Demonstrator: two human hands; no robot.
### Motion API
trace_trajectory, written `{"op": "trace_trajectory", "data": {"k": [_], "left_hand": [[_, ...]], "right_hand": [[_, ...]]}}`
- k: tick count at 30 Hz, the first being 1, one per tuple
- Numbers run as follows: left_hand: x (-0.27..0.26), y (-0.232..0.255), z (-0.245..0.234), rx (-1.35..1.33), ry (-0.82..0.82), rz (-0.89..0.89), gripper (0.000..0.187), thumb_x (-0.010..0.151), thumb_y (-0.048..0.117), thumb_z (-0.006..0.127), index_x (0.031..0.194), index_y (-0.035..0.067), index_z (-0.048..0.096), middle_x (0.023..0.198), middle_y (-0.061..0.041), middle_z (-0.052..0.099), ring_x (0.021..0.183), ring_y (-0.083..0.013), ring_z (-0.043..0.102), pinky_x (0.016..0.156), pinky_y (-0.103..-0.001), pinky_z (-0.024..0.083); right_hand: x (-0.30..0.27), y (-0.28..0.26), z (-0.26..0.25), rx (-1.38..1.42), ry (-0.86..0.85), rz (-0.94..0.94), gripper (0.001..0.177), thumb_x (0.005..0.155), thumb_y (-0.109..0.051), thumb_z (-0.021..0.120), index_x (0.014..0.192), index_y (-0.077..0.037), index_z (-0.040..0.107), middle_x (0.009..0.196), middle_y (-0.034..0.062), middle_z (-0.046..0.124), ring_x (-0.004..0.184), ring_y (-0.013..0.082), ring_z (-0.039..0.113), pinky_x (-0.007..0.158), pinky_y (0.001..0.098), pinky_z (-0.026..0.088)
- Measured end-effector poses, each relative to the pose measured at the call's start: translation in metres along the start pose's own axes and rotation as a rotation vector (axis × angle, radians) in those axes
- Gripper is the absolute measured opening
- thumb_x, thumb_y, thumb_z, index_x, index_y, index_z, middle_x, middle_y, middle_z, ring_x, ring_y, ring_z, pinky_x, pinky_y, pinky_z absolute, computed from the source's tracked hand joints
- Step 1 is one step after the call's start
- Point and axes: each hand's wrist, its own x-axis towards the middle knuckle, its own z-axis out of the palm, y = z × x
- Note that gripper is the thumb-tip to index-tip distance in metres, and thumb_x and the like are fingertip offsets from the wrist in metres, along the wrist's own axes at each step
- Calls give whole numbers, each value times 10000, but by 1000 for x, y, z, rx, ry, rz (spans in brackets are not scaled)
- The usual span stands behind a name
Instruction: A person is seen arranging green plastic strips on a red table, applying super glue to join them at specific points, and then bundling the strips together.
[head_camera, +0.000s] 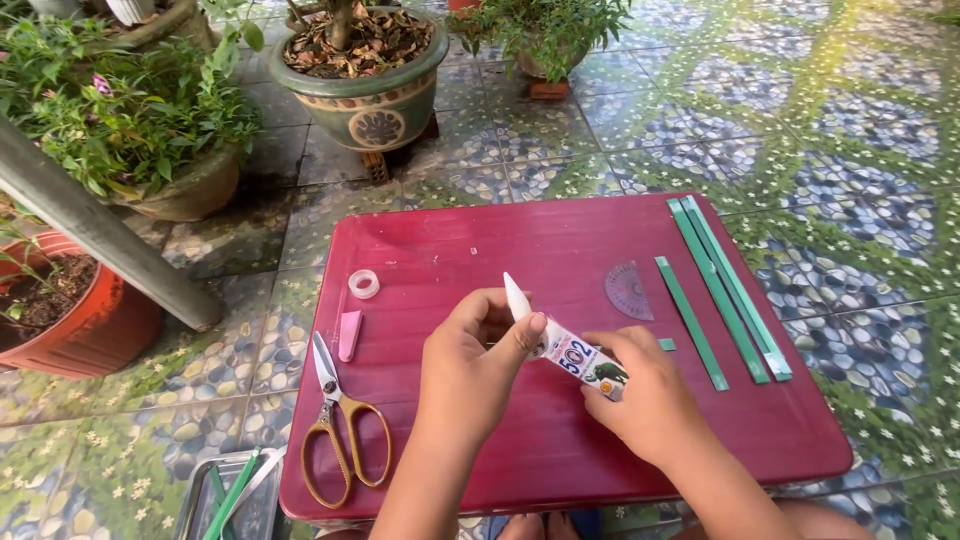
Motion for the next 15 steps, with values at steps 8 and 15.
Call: {"op": "trace_trajectory", "data": {"k": [8, 15], "left_hand": [[-2, -7, 14, 89, 98, 157, 209, 723, 248, 665, 889, 122, 646, 707, 17, 672, 650, -61, 618, 612, -193, 526], [-1, -15, 15, 233, 121, 259, 161, 743, 251, 647, 860, 141, 634, 729, 51, 678, 635, -54, 609, 603, -195, 513]], "right_hand": [[-4, -10, 4, 319, 66, 27, 427, 699, -164, 680, 1082, -138, 494, 1046, 19, 577, 926, 168, 599, 725, 323, 514], [-4, -13, 5, 383, 35, 98, 392, 728, -177, 649, 1095, -144, 515, 1028, 15, 573, 877, 164, 608, 719, 304, 509]]}}
